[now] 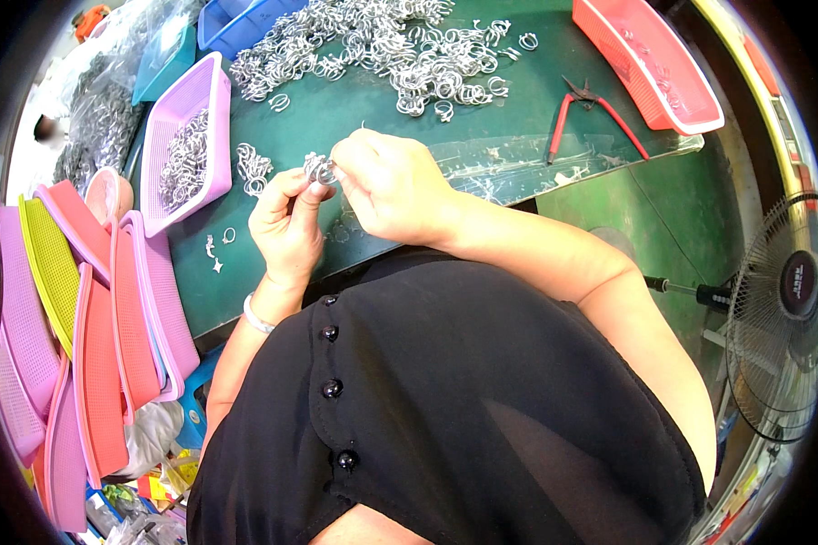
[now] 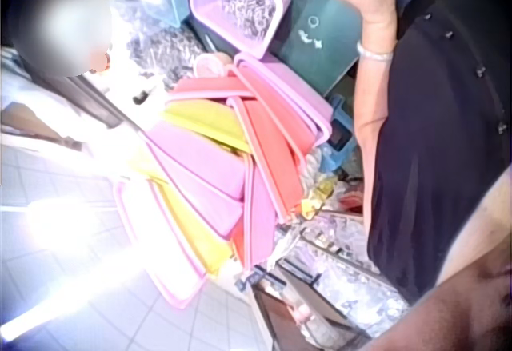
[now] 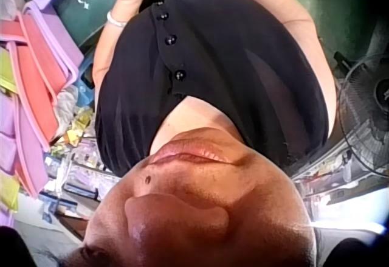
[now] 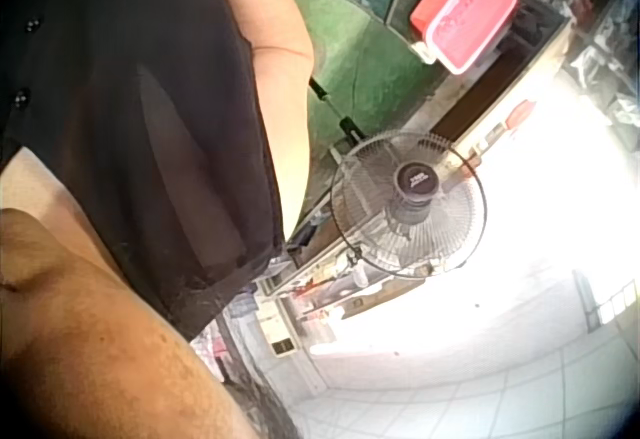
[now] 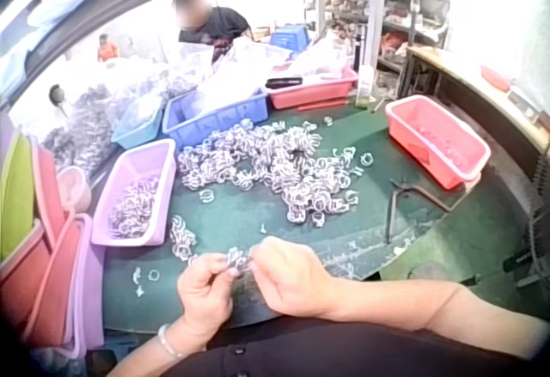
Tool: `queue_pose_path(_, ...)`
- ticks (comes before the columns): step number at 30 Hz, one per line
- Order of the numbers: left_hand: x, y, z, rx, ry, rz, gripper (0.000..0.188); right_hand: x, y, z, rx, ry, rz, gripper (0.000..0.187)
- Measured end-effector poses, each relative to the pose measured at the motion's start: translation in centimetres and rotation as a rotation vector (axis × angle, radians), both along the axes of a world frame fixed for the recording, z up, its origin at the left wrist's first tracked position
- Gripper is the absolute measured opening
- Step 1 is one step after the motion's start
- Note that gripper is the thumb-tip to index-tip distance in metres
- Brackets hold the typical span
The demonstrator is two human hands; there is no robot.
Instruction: The person repeatedly picks up small metal rings and star-shaped charms from a green work surface and interlinks them by hand to form small keychain assemblies. The person handles the components one at a time, occasionally placing finished assemblies back on the table.
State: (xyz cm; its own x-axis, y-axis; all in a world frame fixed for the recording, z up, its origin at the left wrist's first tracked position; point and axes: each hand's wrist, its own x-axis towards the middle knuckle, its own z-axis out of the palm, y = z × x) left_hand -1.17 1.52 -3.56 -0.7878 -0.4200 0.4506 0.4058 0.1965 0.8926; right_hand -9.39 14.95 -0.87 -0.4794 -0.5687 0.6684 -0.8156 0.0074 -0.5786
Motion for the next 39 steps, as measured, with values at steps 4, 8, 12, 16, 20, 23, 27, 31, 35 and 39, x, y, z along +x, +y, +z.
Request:
queue_pose_path(4, 0.0, 0.0, -0.4, -0.001, 0.008, 0.0, 0.01, -0.1, -0.1, -0.3, -0.022, 0.117, -0.031, 0.012)
queue_pose_path(8, 0.2, 0.2, -0.3, 0.092, -0.072, -0.002, 0.012, -0.2, 0.0, -0.1, 0.002, 0.212, -0.023, 0.013)
queue_pose_path(12, 0.1, 0.5, 0.6, 0.147, -0.169, -0.001, 0.014, -0.1, 0.0, -0.1, 0.01, 0.294, -0.017, 0.016)
queue_pose_path(16, 0.3, 0.1, 0.4, 0.262, -0.204, -0.15, 0.027, -0.3, 0.0, -0.4, 0.044, 0.357, -0.01, 0.017)
queue_pose_path(20, 0.4, -0.3, 1.0, 0.527, -0.233, -0.333, 0.03, -0.6, -0.3, -0.8, 0.026, 0.435, -0.043, 0.013)
queue_pose_path(23, 0.4, -0.6, 1.0, 0.648, -0.257, -0.413, 0.031, -0.5, -0.5, -0.8, 0.01, 0.472, -0.072, 0.012)
queue_pose_path(27, 0.3, -0.7, 0.8, 0.662, -0.279, -0.444, 0.033, -0.5, -0.2, -0.4, 0.018, 0.445, -0.016, 0.019)
queue_pose_path(31, 0.3, -0.7, 0.9, 0.649, -0.266, -0.474, 0.034, -0.5, -0.2, -0.3, 0.001, 0.432, -0.001, 0.02)
queue_pose_path(35, 0.3, -1.0, 0.6, 0.667, -0.261, -0.494, 0.035, -0.6, -0.3, -0.7, -0.035, 0.316, 0.03, 0.015)
queue_pose_path(39, 0.3, -1.3, 0.7, 0.674, -0.258, -0.524, 0.037, -0.8, 0.2, -0.9, -0.039, 0.031, 0.087, 0.017)
